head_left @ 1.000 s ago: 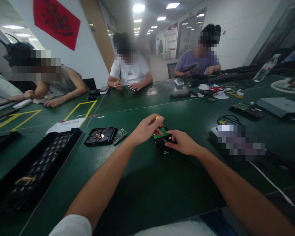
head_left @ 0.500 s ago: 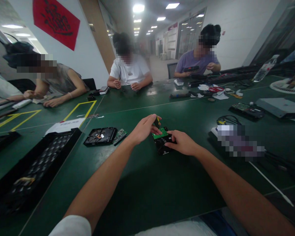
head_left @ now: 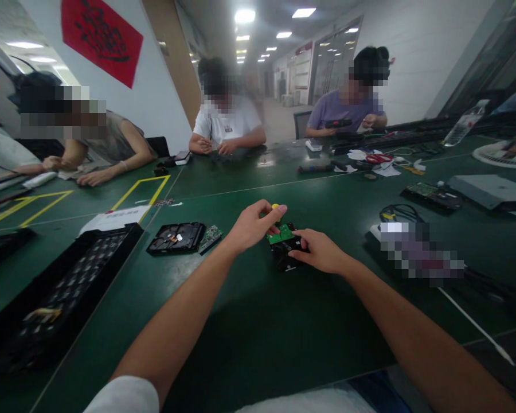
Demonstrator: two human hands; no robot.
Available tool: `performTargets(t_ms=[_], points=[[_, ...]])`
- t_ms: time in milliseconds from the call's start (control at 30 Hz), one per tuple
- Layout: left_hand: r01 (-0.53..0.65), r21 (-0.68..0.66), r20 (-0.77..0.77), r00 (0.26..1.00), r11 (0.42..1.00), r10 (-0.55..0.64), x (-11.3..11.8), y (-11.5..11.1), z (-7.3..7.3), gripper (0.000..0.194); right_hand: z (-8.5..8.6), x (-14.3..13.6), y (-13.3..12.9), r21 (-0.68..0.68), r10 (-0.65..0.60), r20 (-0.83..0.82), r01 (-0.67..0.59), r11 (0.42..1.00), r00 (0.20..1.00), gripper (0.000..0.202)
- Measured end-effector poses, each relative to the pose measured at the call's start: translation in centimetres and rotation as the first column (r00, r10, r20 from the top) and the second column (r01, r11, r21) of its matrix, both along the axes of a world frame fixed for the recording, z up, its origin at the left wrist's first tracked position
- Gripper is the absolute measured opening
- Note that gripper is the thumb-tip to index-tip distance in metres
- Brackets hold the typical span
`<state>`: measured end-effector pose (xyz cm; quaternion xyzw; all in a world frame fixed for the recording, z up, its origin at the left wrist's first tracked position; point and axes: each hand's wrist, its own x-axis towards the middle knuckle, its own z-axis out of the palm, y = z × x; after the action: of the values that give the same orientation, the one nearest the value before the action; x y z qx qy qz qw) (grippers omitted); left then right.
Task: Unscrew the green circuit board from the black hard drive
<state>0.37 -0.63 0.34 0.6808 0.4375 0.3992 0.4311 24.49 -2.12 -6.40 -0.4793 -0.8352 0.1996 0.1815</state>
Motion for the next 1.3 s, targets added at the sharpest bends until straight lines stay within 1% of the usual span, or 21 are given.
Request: performTargets(t_ms=[67, 133, 267, 367, 467, 667, 900, 1000, 1100, 1200, 1300], points=[[-0.012, -0.014, 0.003, 1.0, 1.0, 0.012, 0.1, -0.04, -0.05, 0.054, -0.03, 0.01, 0.0, 0.005, 0.001, 0.008, -0.001, 1.0, 1.0, 0.053], [0.0, -0.04, 0.028, 1.0, 0.999, 0.001, 0.19, -0.04, -0.1, 0.053, -0.06, 0.03, 0.01, 0.009, 0.006, 0.01, -0.006, 1.0, 1.0, 0.054], [0.085, -0.055, 0.1, 0.992, 0.995, -0.079, 0.27, -0.03, -0.08, 0.048, -0.15, 0.1, 0.03, 0.021, 0.005, 0.006, -0.005, 1.0, 1.0, 0.056], [0.116, -0.032, 0.091, 0.989, 0.993, -0.113, 0.25, -0.06, 0.08, 0.046, -0.19, 0.12, 0.0, 0.003, -0.009, 0.01, 0.009, 1.0, 1.0, 0.056], [0.116, -0.033, 0.096, 0.989, 0.993, -0.113, 0.23, -0.11, 0.25, 0.046, -0.2, 0.12, -0.01, -0.005, -0.02, 0.009, 0.02, 1.0, 1.0, 0.058], [0.102, -0.068, 0.178, 0.98, 0.992, -0.089, 0.25, -0.02, 0.28, 0.044, -0.39, 0.17, 0.11, -0.01, -0.02, 0.007, 0.02, 1.0, 1.0, 0.059], [0.13, -0.2, 0.271, 0.96, 0.971, -0.073, -0.01, 0.19, 0.67, 0.042, 0.02, 0.0, -0.01, -0.003, -0.022, 0.029, 0.022, 1.0, 0.999, 0.058], [0.126, -0.192, 0.262, 0.962, 0.973, -0.073, -0.1, 0.18, 0.7, 0.041, 0.25, -0.06, -0.09, -0.003, -0.02, 0.035, 0.02, 1.0, 0.999, 0.056], [0.105, -0.148, 0.203, 0.976, 0.983, -0.074, -0.13, 0.13, 0.61, 0.042, 0.34, -0.06, -0.19, -0.003, -0.016, 0.03, 0.016, 1.0, 0.999, 0.054], [0.065, -0.092, 0.14, 0.989, 0.994, -0.051, -0.14, 0.14, 0.55, 0.043, 0.28, -0.04, -0.21, -0.009, -0.014, 0.024, 0.014, 1.0, 1.0, 0.052], [0.047, -0.067, 0.114, 0.993, 0.997, -0.039, -0.14, 0.21, 0.53, 0.041, 0.12, -0.01, -0.12, -0.012, -0.016, 0.019, 0.016, 1.0, 1.0, 0.052]])
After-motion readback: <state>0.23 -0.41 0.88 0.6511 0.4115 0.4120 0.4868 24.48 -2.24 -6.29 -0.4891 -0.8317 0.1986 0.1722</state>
